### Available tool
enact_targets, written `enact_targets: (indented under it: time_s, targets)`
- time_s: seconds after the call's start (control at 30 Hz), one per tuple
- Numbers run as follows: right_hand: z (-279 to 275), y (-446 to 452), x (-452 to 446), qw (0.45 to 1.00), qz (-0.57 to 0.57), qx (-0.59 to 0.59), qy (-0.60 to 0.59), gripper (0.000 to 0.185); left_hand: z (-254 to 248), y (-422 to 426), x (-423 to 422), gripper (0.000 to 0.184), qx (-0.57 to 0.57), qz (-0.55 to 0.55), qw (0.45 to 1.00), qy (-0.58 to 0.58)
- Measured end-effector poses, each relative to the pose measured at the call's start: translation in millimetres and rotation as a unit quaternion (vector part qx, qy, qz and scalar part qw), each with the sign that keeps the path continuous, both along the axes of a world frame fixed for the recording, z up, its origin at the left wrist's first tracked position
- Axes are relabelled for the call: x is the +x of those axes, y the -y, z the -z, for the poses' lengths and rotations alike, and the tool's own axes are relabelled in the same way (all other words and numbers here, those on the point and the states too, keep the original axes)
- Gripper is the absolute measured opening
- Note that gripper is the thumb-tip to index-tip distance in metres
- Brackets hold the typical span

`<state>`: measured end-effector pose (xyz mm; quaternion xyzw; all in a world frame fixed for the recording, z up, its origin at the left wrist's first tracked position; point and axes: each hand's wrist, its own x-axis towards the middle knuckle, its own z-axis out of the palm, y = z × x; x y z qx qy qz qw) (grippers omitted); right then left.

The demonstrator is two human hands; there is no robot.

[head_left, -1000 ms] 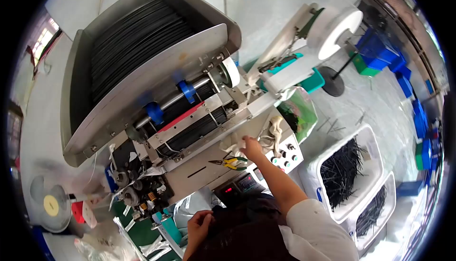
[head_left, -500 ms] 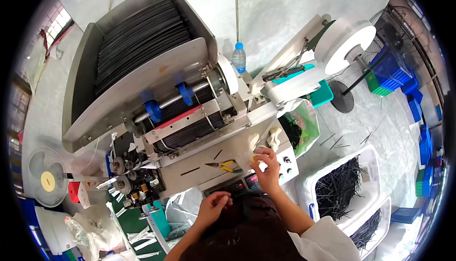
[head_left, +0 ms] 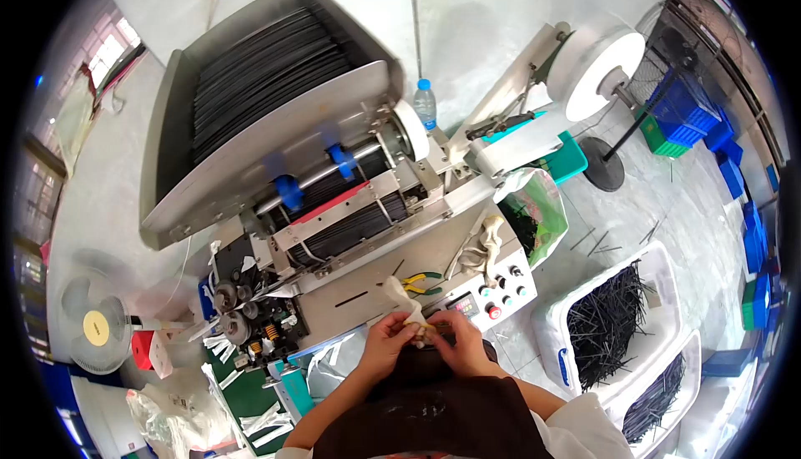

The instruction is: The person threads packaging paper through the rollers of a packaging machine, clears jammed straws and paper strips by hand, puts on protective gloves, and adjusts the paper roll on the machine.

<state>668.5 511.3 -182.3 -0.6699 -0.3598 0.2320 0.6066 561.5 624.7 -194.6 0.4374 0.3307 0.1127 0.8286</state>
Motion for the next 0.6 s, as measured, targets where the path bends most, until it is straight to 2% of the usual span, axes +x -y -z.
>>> enact_targets:
  time_s: [0.03, 0.1, 0.13, 0.23, 0.33, 0.4, 0.43, 0.5, 0.53, 0.57, 0.6]
  targets:
    - [-1, -2, -1, 1.000, -0.007, 0.003, 0.001, 0.022, -2, 0, 0, 0.019, 0.027, 0.004, 0.999, -0.019]
    - [-5, -3, 1, 0.992, -0.066, -0.088, 0.056, 0.025, -2, 0, -5, 0.017, 0.056, 0.005, 0.998, -0.038]
    - [-8, -4, 1, 0.989, -0.092, -0.114, 0.008, 0.026, 3, 1, -9, 0.016, 0.076, 0.011, 0.996, -0.039]
    - [-12, -7, -2, 0.974, -0.135, -0.179, -0.038, 0.021, 4, 2, -15, 0.014, 0.121, 0.009, 0.992, -0.032]
    - [-18, -13, -10, 0.978, -0.113, -0.173, -0.019, 0.017, 14, -2, -26, 0.013, 0.135, 0.035, 0.989, -0.048]
    - [-23, -18, -16, 0.982, -0.098, -0.158, -0.015, 0.016, 22, -5, -37, 0.014, 0.379, -0.011, 0.913, -0.149]
    - [-25, -20, -19, 0.986, -0.083, -0.145, -0.014, 0.015, 27, -7, -42, 0.014, 0.380, -0.012, 0.913, -0.145]
    - [-33, -23, -35, 0.954, -0.194, -0.092, 0.209, 0.013, 40, -15, -49, 0.014, 0.572, -0.026, 0.792, -0.214]
    - [-21, -24, -48, 0.941, -0.241, -0.026, 0.238, 0.013, 52, -23, -48, 0.012, 0.501, -0.076, 0.837, -0.205]
    - [-26, -25, -53, 0.933, -0.207, -0.036, 0.291, 0.012, 57, -26, -39, 0.017, 0.057, -0.186, 0.976, -0.099]
    - [-23, -26, -51, 0.920, -0.176, -0.101, 0.336, 0.011, 31, -33, -35, 0.021, -0.090, -0.151, 0.980, -0.095]
